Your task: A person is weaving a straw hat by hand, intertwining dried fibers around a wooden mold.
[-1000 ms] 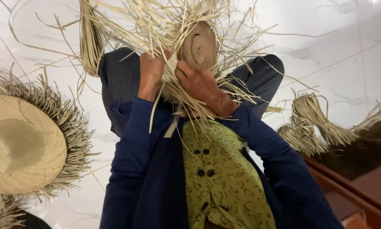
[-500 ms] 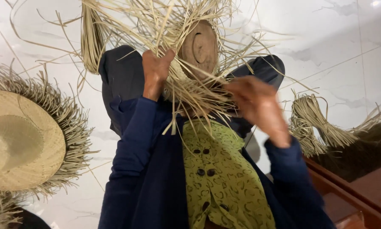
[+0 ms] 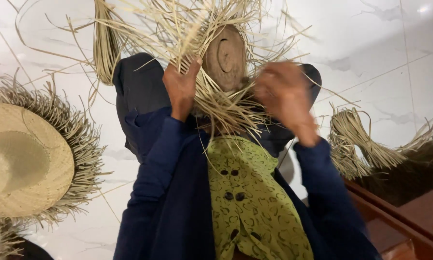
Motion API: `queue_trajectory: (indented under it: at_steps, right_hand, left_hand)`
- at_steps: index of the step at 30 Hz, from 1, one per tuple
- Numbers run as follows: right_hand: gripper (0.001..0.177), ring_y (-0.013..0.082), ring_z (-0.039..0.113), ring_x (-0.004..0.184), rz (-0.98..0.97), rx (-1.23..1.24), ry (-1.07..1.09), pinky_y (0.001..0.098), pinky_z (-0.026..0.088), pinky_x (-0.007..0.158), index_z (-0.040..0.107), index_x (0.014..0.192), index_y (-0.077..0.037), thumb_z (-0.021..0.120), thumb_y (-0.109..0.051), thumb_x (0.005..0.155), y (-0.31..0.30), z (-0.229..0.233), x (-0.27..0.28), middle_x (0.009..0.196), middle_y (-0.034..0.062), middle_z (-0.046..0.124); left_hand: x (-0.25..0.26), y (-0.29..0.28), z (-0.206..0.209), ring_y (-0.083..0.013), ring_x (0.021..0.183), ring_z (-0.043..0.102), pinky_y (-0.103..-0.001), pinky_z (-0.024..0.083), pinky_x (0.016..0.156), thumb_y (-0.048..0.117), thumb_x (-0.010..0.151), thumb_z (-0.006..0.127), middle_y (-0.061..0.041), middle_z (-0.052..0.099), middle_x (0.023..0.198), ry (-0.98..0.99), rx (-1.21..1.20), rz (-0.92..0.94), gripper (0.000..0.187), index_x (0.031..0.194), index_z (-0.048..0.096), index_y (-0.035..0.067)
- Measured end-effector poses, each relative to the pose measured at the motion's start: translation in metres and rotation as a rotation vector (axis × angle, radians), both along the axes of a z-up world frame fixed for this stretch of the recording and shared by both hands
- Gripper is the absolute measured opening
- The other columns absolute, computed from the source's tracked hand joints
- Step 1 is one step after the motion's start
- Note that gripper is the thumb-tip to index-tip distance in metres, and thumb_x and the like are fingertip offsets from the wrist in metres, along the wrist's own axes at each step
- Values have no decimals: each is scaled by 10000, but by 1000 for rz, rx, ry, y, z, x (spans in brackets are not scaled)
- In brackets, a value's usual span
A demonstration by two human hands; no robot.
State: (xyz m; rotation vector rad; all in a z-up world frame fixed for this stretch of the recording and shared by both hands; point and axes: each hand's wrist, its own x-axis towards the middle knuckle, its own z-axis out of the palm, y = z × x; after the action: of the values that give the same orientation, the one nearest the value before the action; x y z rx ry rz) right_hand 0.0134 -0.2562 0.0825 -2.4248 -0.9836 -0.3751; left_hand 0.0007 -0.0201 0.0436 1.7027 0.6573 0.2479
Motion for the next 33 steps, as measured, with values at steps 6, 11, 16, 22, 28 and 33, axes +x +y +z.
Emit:
queue_trajectory:
  at_steps: [6, 11, 16, 22, 28, 33]
  right_hand:
    - [163, 438, 574, 847, 596, -11, 461, 519, 499, 751, 615, 990, -39, 602, -40, 828, 101, -45, -18, 899, 166, 564]
    - [206, 428, 584, 883, 407, 85, 335, 504, 507, 715, 599, 1012, -31, 644, -78, 817, 86, -25, -21, 928, 193, 574]
    - [80, 242, 572, 764, 244, 39, 144, 360, 505, 671, 625, 911, -119, 613, -139, 835, 75, -17, -9, 852, 37, 510]
    - [51, 251, 595, 682, 209, 69, -66, 367, 508, 582, 651, 874, -139, 620, -121, 837, 68, -1, -16, 739, 24, 551]
    - [113, 233, 496, 525, 281, 91, 53, 344, 434, 461, 580, 800, -103, 603, -82, 909, 42, 17, -15, 631, 7, 438]
    - [179, 189, 497, 510, 415, -143, -244, 304, 404, 389, 589, 746, -117, 529, -138, 914, 11, -6, -8, 620, -35, 437]
  left_hand:
    - [1, 31, -97, -131, 631, 475, -363, 422, 549, 181, 801, 733, -130, 616, 587, -264, 67, 169, 198, 681, 679, 34]
    - [-20, 71, -38, -174, 395, 529, -252, 398, 417, 278, 906, 542, -57, 498, 519, -258, -496, 412, 239, 761, 507, 91]
    - [-90, 21, 43, -128, 659, 467, -263, 397, 624, 265, 950, 475, -37, 553, 778, -96, 197, -49, 238, 908, 570, 51]
    - [-88, -18, 65, -293, 817, 652, -443, 578, 670, 116, 1004, 464, -110, 625, 929, -348, 112, -395, 185, 1171, 533, 81]
    - [-68, -21, 46, -185, 623, 595, -348, 468, 519, 148, 995, 480, -65, 622, 764, -473, -193, -581, 121, 1009, 595, 112]
    - [-56, -23, 58, -295, 529, 565, -374, 349, 452, 105, 967, 484, -158, 566, 650, -566, -87, -691, 166, 884, 595, 13]
